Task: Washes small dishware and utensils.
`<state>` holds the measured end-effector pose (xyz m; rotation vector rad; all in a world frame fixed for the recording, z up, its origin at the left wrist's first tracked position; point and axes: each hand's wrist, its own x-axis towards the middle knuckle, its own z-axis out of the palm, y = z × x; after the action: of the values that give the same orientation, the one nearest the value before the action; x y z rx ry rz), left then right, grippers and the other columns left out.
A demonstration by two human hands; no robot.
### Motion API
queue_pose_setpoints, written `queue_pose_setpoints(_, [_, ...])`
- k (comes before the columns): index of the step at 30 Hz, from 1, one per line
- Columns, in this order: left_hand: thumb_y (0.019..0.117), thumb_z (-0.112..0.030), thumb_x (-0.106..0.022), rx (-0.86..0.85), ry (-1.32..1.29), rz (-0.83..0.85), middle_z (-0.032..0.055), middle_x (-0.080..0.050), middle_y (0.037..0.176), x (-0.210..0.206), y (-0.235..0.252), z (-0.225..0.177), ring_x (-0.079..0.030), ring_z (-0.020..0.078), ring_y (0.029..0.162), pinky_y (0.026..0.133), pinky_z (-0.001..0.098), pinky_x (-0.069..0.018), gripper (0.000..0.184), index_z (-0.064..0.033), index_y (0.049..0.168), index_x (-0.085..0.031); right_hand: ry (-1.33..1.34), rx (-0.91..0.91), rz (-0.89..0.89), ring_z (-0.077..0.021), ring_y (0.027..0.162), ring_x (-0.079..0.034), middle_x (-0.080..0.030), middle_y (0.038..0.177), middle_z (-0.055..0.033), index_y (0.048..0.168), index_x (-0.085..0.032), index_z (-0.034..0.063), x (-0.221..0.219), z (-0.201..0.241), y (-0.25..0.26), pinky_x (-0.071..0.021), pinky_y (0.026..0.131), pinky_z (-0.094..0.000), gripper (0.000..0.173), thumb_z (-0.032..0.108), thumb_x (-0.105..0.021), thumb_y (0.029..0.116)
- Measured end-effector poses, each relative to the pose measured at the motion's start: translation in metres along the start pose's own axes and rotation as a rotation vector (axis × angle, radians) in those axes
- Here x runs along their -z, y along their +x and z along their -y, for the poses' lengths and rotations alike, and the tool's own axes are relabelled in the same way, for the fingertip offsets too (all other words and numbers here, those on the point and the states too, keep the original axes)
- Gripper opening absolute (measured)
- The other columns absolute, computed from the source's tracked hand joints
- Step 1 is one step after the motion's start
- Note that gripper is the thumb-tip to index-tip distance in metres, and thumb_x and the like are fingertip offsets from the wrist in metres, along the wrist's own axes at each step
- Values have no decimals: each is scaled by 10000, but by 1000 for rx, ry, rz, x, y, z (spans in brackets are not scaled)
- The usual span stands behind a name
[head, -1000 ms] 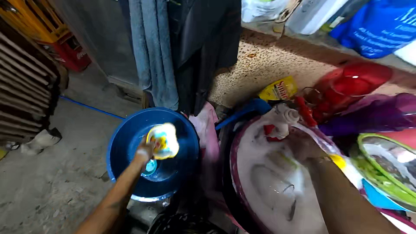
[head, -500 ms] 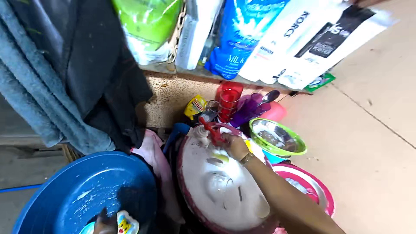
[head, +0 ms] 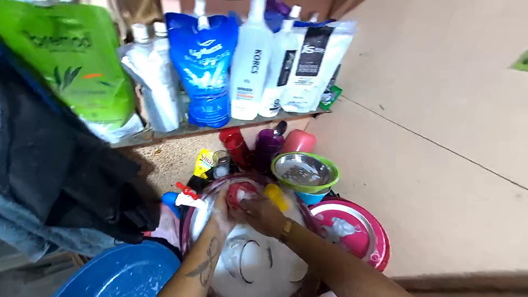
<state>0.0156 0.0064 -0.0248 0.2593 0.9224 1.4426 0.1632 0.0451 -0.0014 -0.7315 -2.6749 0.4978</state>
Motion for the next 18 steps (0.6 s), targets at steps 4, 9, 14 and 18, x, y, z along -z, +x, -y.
queue_pose_setpoints(4, [1070, -474, -407, 47, 104, -33, 89, -701, 893, 0, 19, 8, -691, 190, 757, 642, 357, -589, 437, -110, 1132, -638, -149, 11, 153, -351, 1372, -529, -671, 1329, -178, 1255, -717, 59, -9, -40, -1, -298, 1233, -527, 475, 449, -582, 1019])
queue_pose_setpoints(9, [1066, -530, -343, 14, 51, -89, 50, -697, 814, -5, 26, 11, -682, 149, 687, 561, 330, -572, 490, -144, 1031, -643, 70, -38, 160, -376, 1265, -601, -664, 1271, -241, 1283, -642, -27, -6, -22, 18, -418, 1124, -552, 488, 392, -516, 1067])
queue_pose_setpoints(14, [1067, -543, -352, -3, 132, -171, 86, -687, 850, -4, 28, 9, -662, 175, 666, 535, 329, -551, 501, -124, 1113, -622, -36, 89, 169, -355, 1299, -586, -704, 1218, -202, 1120, -729, -24, -9, -55, 28, -273, 1243, -532, 563, 501, -544, 1032])
queue_pose_setpoints(18, [1079, -399, -465, -233, 210, -275, 57, -645, 833, 0, 37, 21, -602, 125, 604, 482, 271, -505, 301, -154, 1220, -567, 766, -462, 47, -275, 918, -692, -702, 966, -197, 1103, -677, -51, -28, -34, 36, -550, 896, -475, 542, 449, -469, 1085])
